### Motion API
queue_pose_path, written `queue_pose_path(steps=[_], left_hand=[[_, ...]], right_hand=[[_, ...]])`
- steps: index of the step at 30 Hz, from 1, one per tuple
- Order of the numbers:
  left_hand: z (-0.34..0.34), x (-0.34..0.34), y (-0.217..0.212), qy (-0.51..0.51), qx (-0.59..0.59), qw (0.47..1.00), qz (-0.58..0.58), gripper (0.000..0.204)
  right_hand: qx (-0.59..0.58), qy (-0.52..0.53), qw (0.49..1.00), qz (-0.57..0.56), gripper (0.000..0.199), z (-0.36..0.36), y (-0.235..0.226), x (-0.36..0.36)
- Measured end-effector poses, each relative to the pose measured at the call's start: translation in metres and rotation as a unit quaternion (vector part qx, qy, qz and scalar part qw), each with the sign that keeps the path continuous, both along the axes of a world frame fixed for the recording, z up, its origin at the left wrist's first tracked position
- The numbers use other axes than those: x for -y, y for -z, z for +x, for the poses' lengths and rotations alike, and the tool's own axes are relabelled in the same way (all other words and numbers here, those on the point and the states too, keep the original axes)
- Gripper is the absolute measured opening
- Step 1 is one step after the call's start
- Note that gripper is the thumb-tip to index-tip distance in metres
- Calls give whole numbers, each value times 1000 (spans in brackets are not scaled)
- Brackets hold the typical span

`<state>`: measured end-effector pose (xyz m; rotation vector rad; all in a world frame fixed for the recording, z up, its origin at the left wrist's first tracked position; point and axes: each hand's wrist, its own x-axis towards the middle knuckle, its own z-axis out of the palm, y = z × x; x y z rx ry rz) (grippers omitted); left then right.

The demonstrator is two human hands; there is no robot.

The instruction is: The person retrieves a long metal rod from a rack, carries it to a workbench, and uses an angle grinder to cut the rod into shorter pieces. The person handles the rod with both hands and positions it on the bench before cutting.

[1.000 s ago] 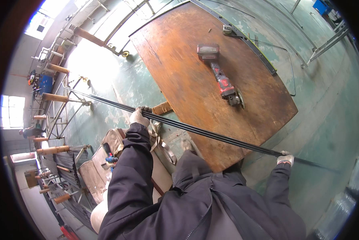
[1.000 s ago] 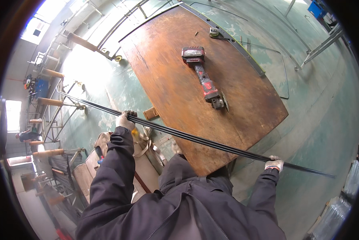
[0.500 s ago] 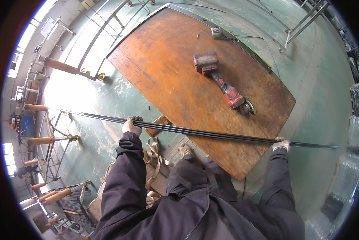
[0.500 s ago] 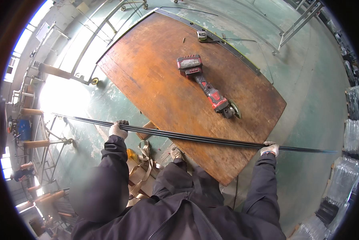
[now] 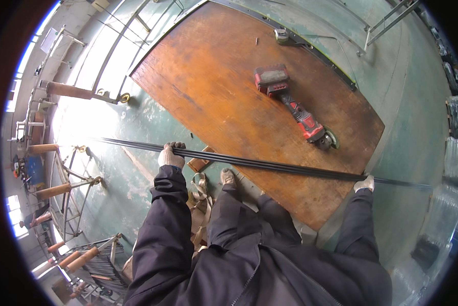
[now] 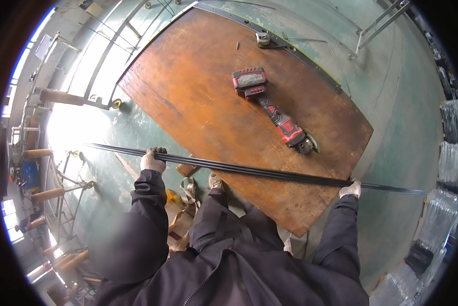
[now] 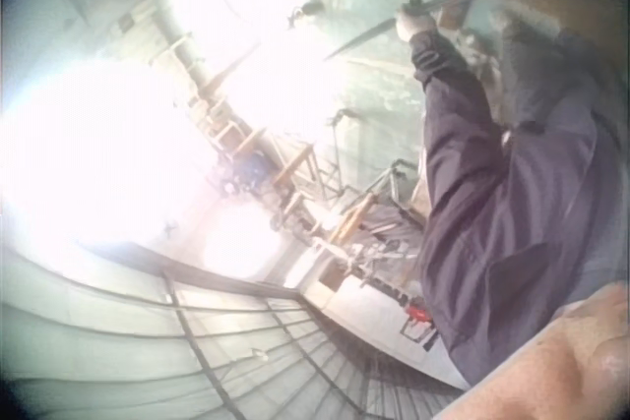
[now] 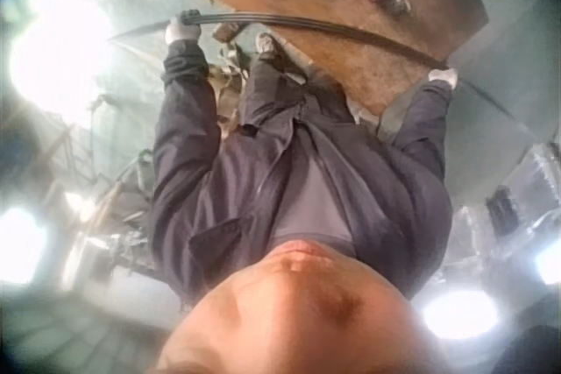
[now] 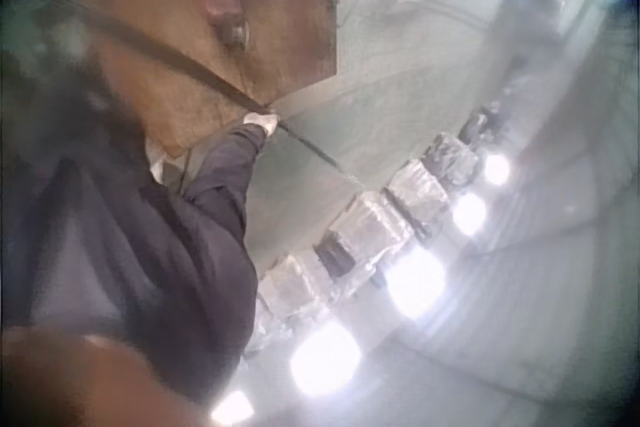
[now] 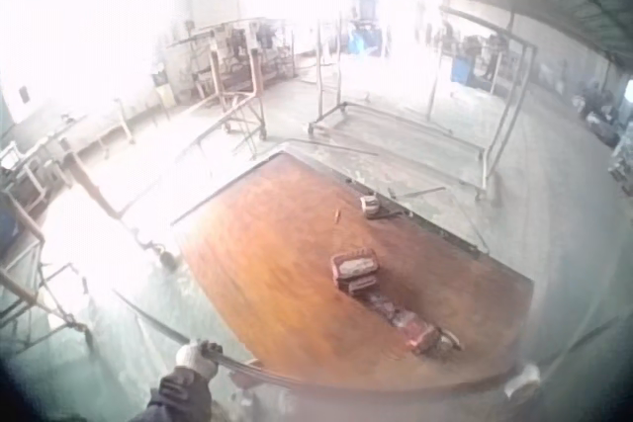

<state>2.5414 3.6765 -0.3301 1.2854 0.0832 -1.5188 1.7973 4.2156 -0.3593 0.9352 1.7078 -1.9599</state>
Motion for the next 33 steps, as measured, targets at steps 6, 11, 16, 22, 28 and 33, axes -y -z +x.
queue_pose_path(steps=[6,11,16,22,28,33], left_hand=[[-5,19,-7,12,-12,1000,-2,24],[-9,27,-9,38,-53,998,14,17],[-17,53,-15,19,-49,998,43,19],[-21,93,-28,14,-32,999,38,17],[-39,126,-40,13,-30,998,45,21],[-60,148,-55,0,-32,999,39,25]], right_hand=[[8,-112,884,454,74,97,-72,45],[-465,-339,588,568,44,273,-134,132],[-590,-519,472,399,40,357,-137,215],[-645,-513,452,341,36,361,-129,253],[-600,-522,476,375,35,374,-129,276],[-598,-516,485,376,39,377,-131,298]])
